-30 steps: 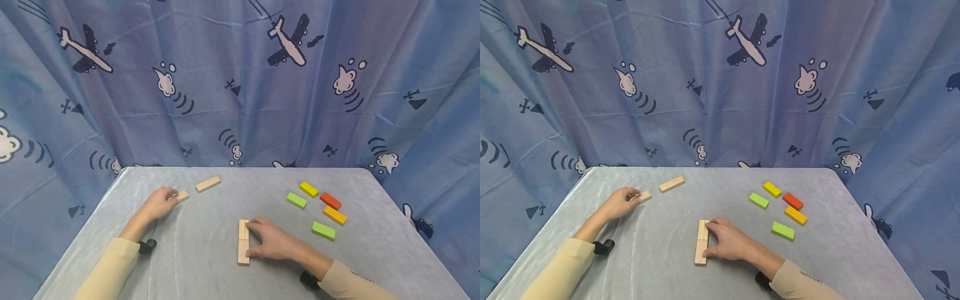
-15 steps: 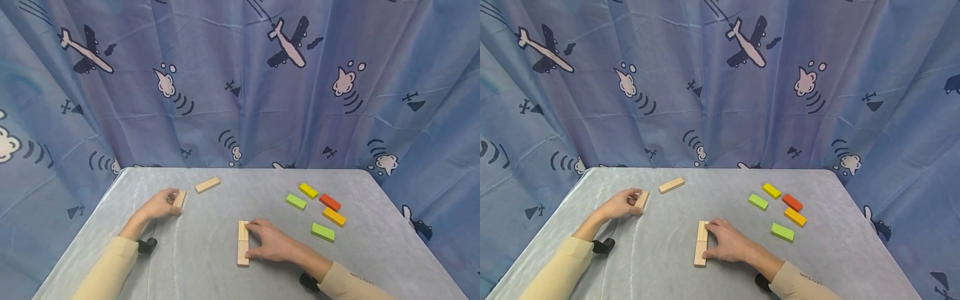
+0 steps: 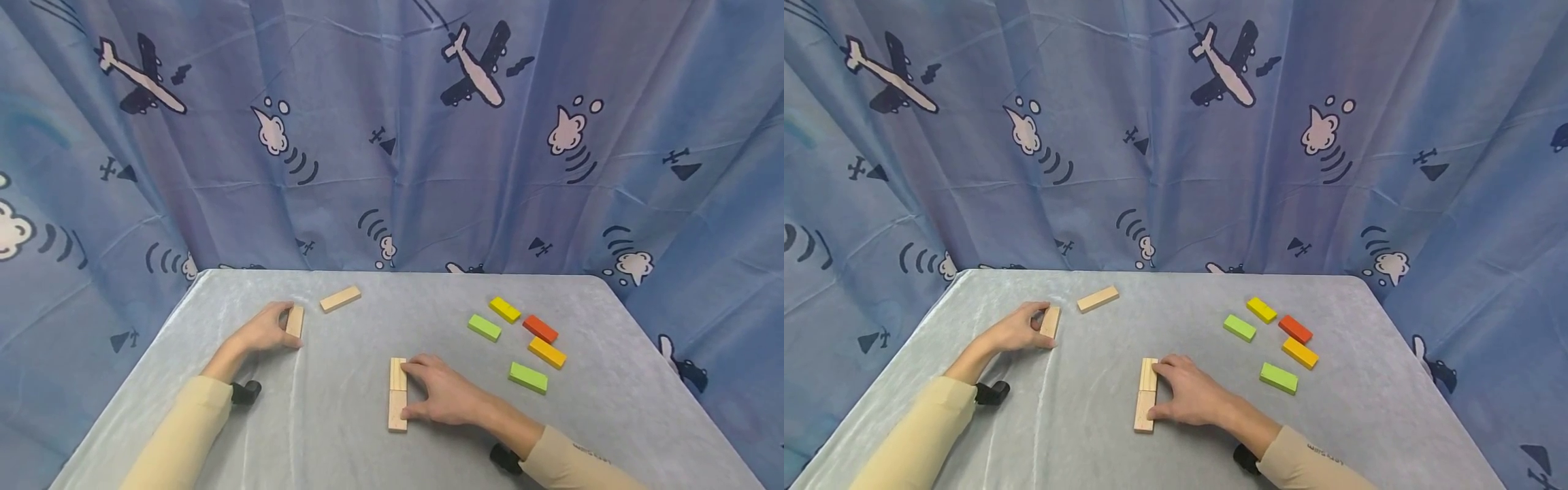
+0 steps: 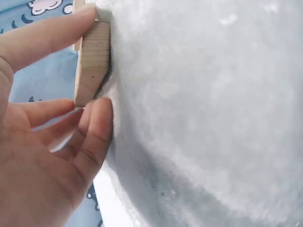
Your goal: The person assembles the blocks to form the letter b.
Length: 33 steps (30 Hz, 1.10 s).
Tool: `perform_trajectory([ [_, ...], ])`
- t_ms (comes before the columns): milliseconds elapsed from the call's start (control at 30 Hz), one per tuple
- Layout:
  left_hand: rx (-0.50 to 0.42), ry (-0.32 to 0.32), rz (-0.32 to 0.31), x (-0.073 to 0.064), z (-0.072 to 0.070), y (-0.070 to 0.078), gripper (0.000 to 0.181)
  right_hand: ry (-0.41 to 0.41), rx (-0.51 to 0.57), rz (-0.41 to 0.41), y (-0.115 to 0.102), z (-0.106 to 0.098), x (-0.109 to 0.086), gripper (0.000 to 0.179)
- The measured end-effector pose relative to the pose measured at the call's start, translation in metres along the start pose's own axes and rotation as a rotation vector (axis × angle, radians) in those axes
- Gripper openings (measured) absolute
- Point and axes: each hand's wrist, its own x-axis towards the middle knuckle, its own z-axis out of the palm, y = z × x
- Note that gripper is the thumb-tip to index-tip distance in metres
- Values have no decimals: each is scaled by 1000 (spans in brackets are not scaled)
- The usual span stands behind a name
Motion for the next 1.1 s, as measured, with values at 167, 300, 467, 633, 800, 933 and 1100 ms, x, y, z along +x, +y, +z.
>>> perform_trajectory([
  [167,11,26,10,1,0,0,98,-1,-9,-3,0,-2,-1,81],
  [300,37,60,43,2,3,2,98,-1,-16,-9,1,-1,0,81],
  [467,20,87,74,2,8,11,98,6,-15,-14,0,0,-1,82],
  [633,-24,77,89,4,14,20,97,15,-7,-24,1,0,-2,81],
  [800,4,79,119,5,19,29,93,9,-11,-17,1,0,-2,82],
  [933,40,75,164,6,24,40,92,4,-19,-7,1,0,-1,82],
  [1100,50,64,195,8,34,56,91,-4,-25,4,1,0,0,83],
])
